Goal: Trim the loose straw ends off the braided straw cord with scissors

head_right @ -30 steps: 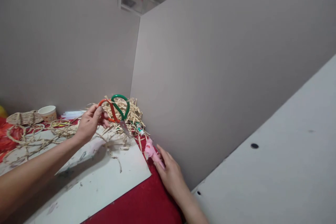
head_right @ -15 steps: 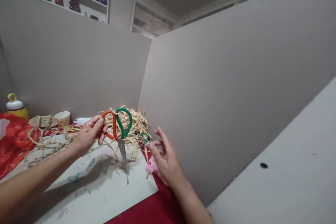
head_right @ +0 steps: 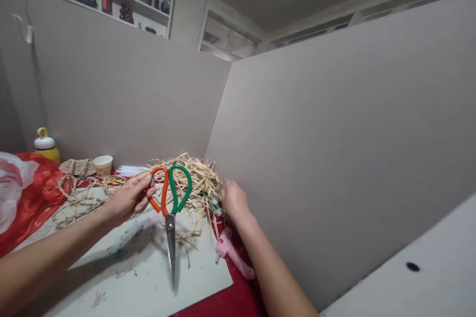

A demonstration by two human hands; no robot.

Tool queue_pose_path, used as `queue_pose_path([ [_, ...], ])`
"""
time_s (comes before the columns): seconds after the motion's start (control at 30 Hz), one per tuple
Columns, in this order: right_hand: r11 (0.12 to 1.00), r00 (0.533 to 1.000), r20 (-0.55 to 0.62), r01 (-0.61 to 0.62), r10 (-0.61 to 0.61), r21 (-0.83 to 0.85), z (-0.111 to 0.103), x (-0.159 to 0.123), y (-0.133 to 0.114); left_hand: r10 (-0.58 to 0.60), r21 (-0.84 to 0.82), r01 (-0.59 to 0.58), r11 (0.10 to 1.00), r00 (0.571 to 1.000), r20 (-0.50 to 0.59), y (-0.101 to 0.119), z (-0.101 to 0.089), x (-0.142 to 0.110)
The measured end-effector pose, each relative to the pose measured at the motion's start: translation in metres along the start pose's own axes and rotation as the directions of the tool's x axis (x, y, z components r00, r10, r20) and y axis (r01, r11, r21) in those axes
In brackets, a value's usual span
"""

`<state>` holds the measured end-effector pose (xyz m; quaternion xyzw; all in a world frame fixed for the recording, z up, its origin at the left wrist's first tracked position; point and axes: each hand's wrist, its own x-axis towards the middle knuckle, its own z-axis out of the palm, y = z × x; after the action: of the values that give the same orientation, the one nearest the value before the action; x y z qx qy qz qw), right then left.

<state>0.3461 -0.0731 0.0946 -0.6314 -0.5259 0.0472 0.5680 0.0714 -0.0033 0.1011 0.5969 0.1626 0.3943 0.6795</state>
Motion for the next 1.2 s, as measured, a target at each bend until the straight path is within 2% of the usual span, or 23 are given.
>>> queue_pose_path([
  [0.1, 0.993, 0.996, -0.030, 0.080, -0.083, -0.088, -0.001, -0.003, -0.014, -0.026, -0.026, 0.026, 0.999, 0.999, -0.022, -0.001, -0.004, 0.005],
  [0.2, 0.966, 0.972, -0.009, 0.232, -0.234, -0.112, 0.007, -0.020, -0.047, -0.021, 0.061, 0.019, 0.998, 1.000, 0.021, -0.003, -0.002, 0.007],
  [0.23, 0.903, 0.918, 0.037, 0.396, -0.395, -0.166, 0.011, -0.026, -0.059, -0.015, 0.100, 0.011, 0.995, 0.999, 0.038, -0.003, 0.000, 0.007],
  [0.27, 0.817, 0.843, 0.118, 0.538, -0.525, -0.209, 0.015, -0.031, -0.070, -0.010, 0.135, 0.003, 0.991, 0.999, 0.052, -0.003, 0.003, 0.006],
  [0.33, 0.692, 0.740, 0.275, 0.672, -0.614, -0.263, 0.024, -0.037, -0.085, -0.006, 0.188, -0.008, 0.982, 0.997, 0.075, -0.004, 0.008, 0.003],
  [0.37, 0.657, 0.713, 0.321, 0.700, -0.624, -0.278, 0.027, -0.037, -0.088, -0.005, 0.207, -0.013, 0.978, 0.996, 0.089, -0.004, 0.010, 0.001],
  [0.4, 0.649, 0.706, 0.344, 0.706, -0.619, -0.283, 0.028, -0.035, -0.089, -0.003, 0.223, -0.021, 0.975, 0.994, 0.105, -0.004, 0.011, -0.001],
  [0.47, 0.715, 0.773, 0.271, 0.633, -0.573, -0.296, 0.025, -0.024, -0.084, 0.008, 0.268, -0.044, 0.962, 0.991, 0.136, -0.003, 0.011, -0.005],
  [0.5, 0.766, 0.821, 0.204, 0.571, -0.534, -0.296, 0.020, -0.017, -0.079, 0.020, 0.300, -0.063, 0.952, 0.989, 0.143, -0.001, 0.009, -0.006],
  [0.53, 0.835, 0.886, 0.080, 0.457, -0.456, -0.307, 0.013, -0.009, -0.074, 0.041, 0.335, -0.086, 0.938, 0.989, 0.140, 0.001, 0.007, -0.008],
  [0.63, 0.879, 0.932, -0.029, 0.329, -0.360, -0.345, -0.008, 0.010, -0.059, 0.168, 0.469, -0.189, 0.863, 0.982, 0.085, 0.011, 0.002, -0.011],
  [0.7, 0.918, 0.958, -0.068, 0.244, -0.278, -0.311, -0.015, 0.008, -0.056, 0.311, 0.598, -0.296, 0.745, 0.947, 0.081, 0.017, 0.000, -0.012],
  [0.77, 0.988, 0.995, 0.004, 0.096, -0.097, -0.117, -0.012, -0.007, -0.059, 0.438, 0.716, -0.414, 0.562, 0.883, 0.167, 0.019, -0.001, -0.011],
  [0.8, 0.998, 0.994, 0.106, 0.039, -0.034, -0.042, -0.008, -0.018, -0.062, 0.476, 0.750, -0.467, 0.469, 0.849, 0.231, 0.018, -0.001, -0.011],
  [0.83, 0.974, 0.940, 0.323, -0.170, 0.113, 0.152, -0.002, -0.031, -0.065, 0.491, 0.767, -0.510, 0.389, 0.820, 0.296, 0.017, -0.001, -0.011],
  [0.87, 0.871, 0.835, 0.505, -0.401, 0.220, 0.283, 0.004, -0.043, -0.068, 0.490, 0.771, -0.547, 0.325, 0.795, 0.357, 0.014, 0.000, -0.011],
  [0.9, 0.732, 0.740, 0.619, -0.571, 0.262, 0.372, 0.010, -0.055, -0.070, 0.479, 0.766, -0.581, 0.274, 0.774, 0.415, 0.011, 0.001, -0.011],
  [0.93, 0.586, 0.666, 0.695, -0.687, 0.271, 0.430, 0.016, -0.066, -0.071, 0.462, 0.756, -0.613, 0.230, 0.752, 0.470, 0.008, 0.002, -0.012],
  [0.97, 0.460, 0.632, 0.723, -0.748, 0.277, 0.478, 0.021, -0.075, -0.070, 0.445, 0.739, -0.647, 0.191, 0.728, 0.522, 0.005, 0.004, -0.013],
  [1.0, 0.363, 0.625, 0.727, -0.772, 0.285, 0.521, 0.025, -0.084, -0.069, 0.435, 0.716, -0.681, 0.153, 0.697, 0.570, 0.003, 0.006, -0.014],
  [1.07, 0.267, 0.649, 0.697, -0.761, 0.305, 0.592, 0.029, -0.099, -0.063, 0.433, 0.655, -0.750, 0.090, 0.622, 0.653, -0.002, 0.010, -0.017],
  [1.13, 0.271, 0.682, 0.663, -0.731, 0.309, 0.626, 0.029, -0.112, -0.056, 0.417, 0.597, -0.799, 0.070, 0.567, 0.710, -0.007, 0.015, -0.020],
  [1.2, 0.323, 0.705, 0.637, -0.709, 0.313, 0.627, 0.028, -0.121, -0.049, 0.363, 0.552, -0.824, 0.128, 0.557, 0.747, -0.012, 0.020, -0.022],
])
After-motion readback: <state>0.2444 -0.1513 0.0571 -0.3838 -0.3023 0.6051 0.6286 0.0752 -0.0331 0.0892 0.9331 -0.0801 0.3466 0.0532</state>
